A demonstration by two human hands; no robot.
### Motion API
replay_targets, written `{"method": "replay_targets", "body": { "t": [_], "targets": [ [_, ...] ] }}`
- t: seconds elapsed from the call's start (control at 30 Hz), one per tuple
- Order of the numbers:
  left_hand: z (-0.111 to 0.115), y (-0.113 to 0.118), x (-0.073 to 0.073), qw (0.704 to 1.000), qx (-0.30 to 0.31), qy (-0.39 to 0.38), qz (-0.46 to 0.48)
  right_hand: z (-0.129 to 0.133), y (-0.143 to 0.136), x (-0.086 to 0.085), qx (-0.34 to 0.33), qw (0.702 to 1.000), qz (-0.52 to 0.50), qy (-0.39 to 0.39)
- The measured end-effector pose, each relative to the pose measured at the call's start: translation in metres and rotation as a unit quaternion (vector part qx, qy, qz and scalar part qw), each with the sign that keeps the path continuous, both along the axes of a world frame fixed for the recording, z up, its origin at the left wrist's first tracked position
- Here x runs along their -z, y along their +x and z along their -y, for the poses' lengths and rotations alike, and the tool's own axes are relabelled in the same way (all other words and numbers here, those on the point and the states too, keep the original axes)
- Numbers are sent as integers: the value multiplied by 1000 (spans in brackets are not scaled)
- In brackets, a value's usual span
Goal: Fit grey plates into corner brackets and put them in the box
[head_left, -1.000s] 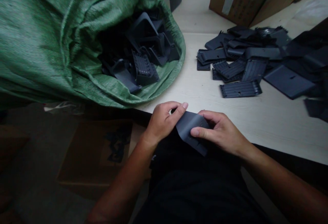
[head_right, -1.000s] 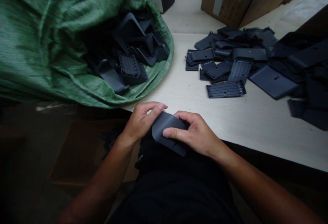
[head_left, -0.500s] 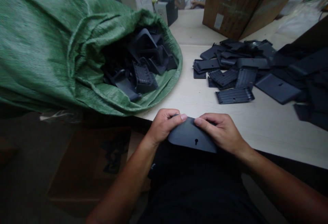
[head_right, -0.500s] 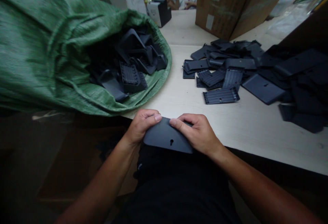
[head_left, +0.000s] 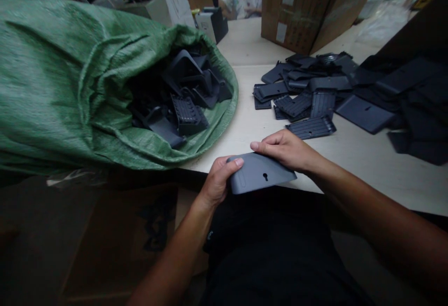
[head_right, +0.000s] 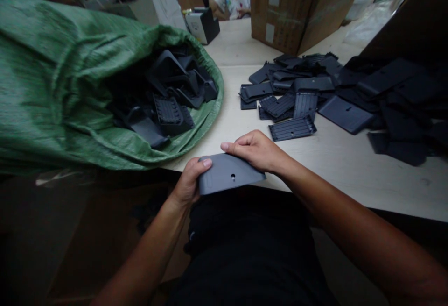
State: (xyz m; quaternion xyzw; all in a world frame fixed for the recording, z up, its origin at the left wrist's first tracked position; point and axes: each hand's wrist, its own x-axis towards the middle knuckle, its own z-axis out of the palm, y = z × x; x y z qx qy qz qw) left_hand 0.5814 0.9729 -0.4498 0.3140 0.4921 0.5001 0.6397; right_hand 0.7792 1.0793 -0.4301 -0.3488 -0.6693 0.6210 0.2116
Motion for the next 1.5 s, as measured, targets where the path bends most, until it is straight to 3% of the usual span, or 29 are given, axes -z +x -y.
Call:
{"method": "replay_targets", "body": {
  "t": [0.07,0.17,0.23,0.3,0.37,0.43,0.53,0.6,0.7,0.8,0.9,0.97,1.1,1.27,1.5],
  "targets": [
    [-2,-5,2,999,-30,11,-4,-7,3,0,67,992,-4,109],
    [-7,-16,5,984,-168,51,-15,-13,13,-3,202,950,-5,239],
    [-10,-22,6,966,-245,84,-27,-10,19,-4,249,949,-32,190],
    [-12,-23,7,956,-271,108,-41,-1,18,-1,226,969,-72,64],
    [-11,-20,8,956,-262,121,-59,12,11,4,156,980,-99,-69],
    [-9,-14,9,963,-219,127,-91,24,-1,11,95,971,-125,-181],
    [-4,-7,9,974,-133,138,-119,37,-15,18,90,941,-193,-264],
    [-3,-7,7,981,-116,138,-77,43,-18,19,92,938,-225,-249],
    [-6,-10,3,987,-116,104,36,50,-13,16,10,963,-203,-178],
    [-14,-12,0,993,-82,23,85,55,-5,13,-80,993,-89,-21],
    [-20,-7,-2,991,19,-46,128,58,-2,15,-122,985,-11,123],
    [-22,0,-3,984,23,-45,171,59,-2,18,-121,987,-25,100],
    [-19,19,-3,979,-64,-1,195,68,-5,27,-45,993,-106,1],
    [-14,34,4,980,-117,51,150,88,-14,37,65,981,-183,-4],
    [-22,30,0,964,-154,14,218,75,-11,36,62,986,-150,-19]
  ]
}}
